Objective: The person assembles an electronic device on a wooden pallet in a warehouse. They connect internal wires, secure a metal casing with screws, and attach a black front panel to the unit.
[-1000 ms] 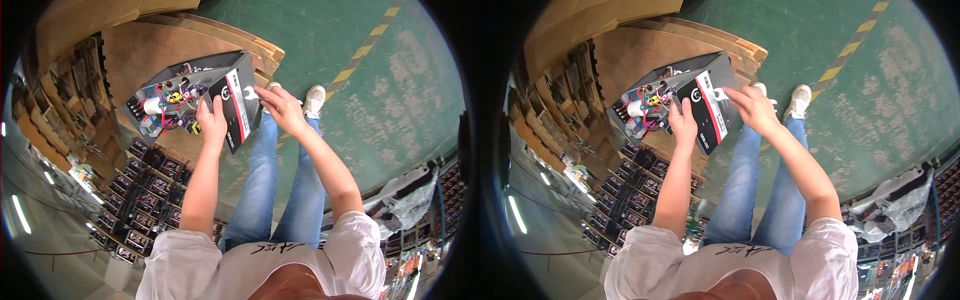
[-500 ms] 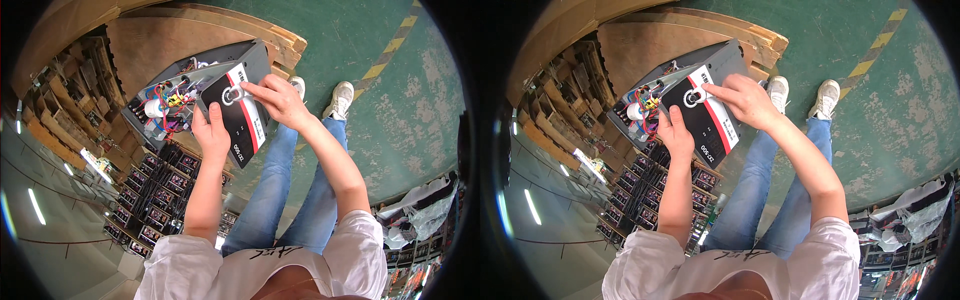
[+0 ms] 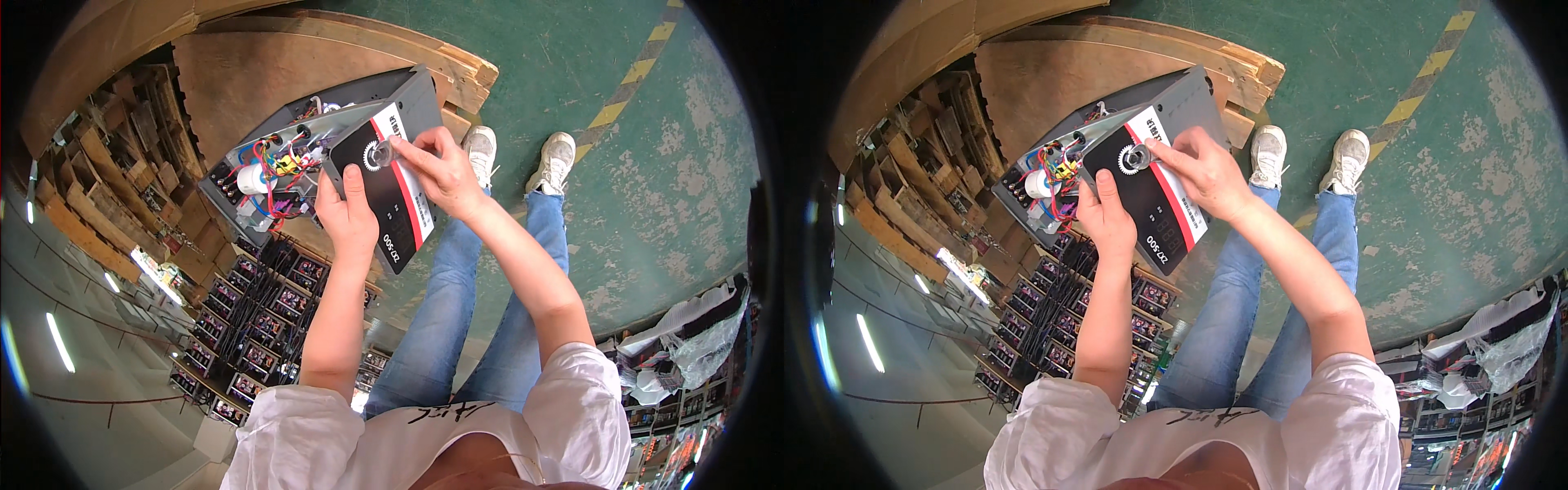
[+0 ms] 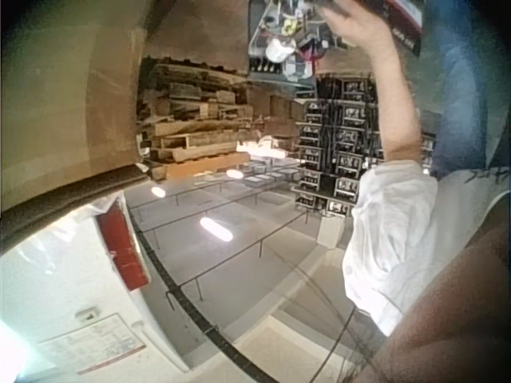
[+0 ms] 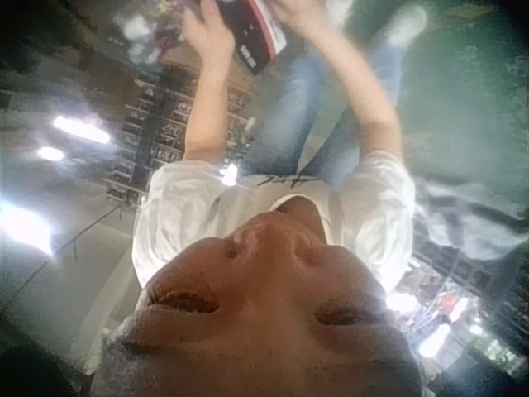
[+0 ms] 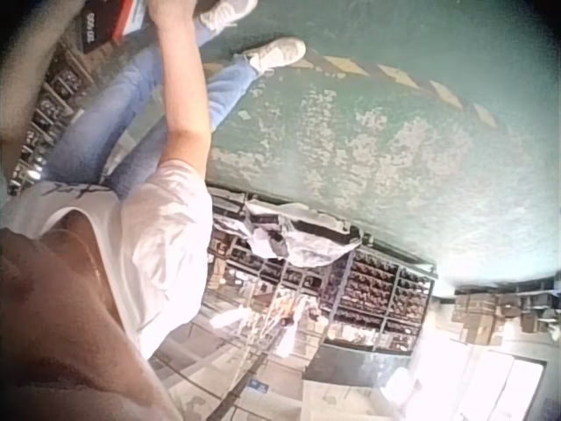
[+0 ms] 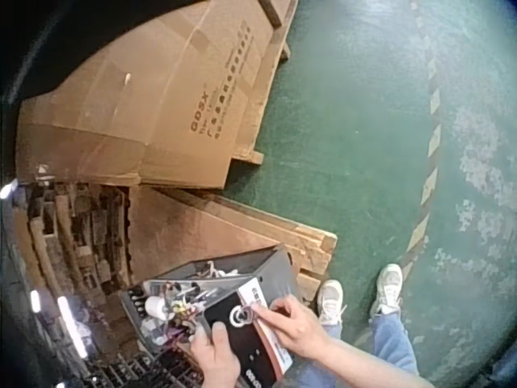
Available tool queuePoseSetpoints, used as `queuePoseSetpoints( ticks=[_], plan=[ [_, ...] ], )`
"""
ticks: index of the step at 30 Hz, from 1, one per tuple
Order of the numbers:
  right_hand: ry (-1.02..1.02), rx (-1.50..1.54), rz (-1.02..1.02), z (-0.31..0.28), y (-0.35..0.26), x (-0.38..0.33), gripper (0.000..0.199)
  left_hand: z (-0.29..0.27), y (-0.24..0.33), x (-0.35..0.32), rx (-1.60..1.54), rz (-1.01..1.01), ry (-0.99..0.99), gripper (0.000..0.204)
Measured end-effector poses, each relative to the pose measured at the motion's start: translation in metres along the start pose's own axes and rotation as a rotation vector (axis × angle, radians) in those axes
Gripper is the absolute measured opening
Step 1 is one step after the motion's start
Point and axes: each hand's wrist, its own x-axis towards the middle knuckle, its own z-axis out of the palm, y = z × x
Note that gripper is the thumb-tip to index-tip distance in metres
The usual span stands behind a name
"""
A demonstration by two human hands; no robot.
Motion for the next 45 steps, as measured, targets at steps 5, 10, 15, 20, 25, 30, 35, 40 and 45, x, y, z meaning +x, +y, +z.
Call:
queuePoseSetpoints(
  ticks=[5, 10, 15, 20, 25, 30, 35, 40, 45],
  plan=[
    [0.106, -0.025, 0.210, 0.018, -0.033, -0.016, 0.043, 0.001, 0.001, 0.000, 0.028, 0.024, 0.008, 0.035],
    [0.186, 0.095, 0.364, 0.028, -0.060, -0.023, 0.044, -0.002, -0.002, 0.001, 0.076, 0.034, -0.011, 0.035],
    [0.109, 0.048, 0.257, 0.007, -0.028, -0.016, 0.040, 0.001, -0.002, 0.001, 0.093, 0.056, 0.015, 0.035],
    [0.013, 0.026, 0.052, -0.008, -0.003, 0.003, 0.042, 0.001, -0.003, -0.001, 0.038, 0.041, 0.013, 0.034],
    [0.026, 0.124, 0.179, 0.002, -0.020, -0.003, 0.042, 0.000, 0.000, 0.000, 0.090, 0.039, 0.011, 0.034],
    [0.108, 0.204, 0.398, 0.020, -0.062, -0.019, 0.043, 0.001, 0.000, 0.000, 0.089, 0.057, 0.024, 0.035],
    [0.023, 0.363, 0.494, 0.006, -0.061, -0.017, 0.036, -0.001, -0.002, 0.001, 0.110, 0.060, 0.011, 0.034],
    [0.057, 0.180, 0.270, -0.005, -0.027, -0.019, 0.036, 0.002, 0.002, -0.001, 0.056, 0.017, 0.029, 0.031],
    [-0.062, 0.062, 0.111, -0.015, -0.012, 0.000, 0.039, 0.002, 0.000, 0.000, 0.068, 0.025, 0.032, 0.031]
  ],
)
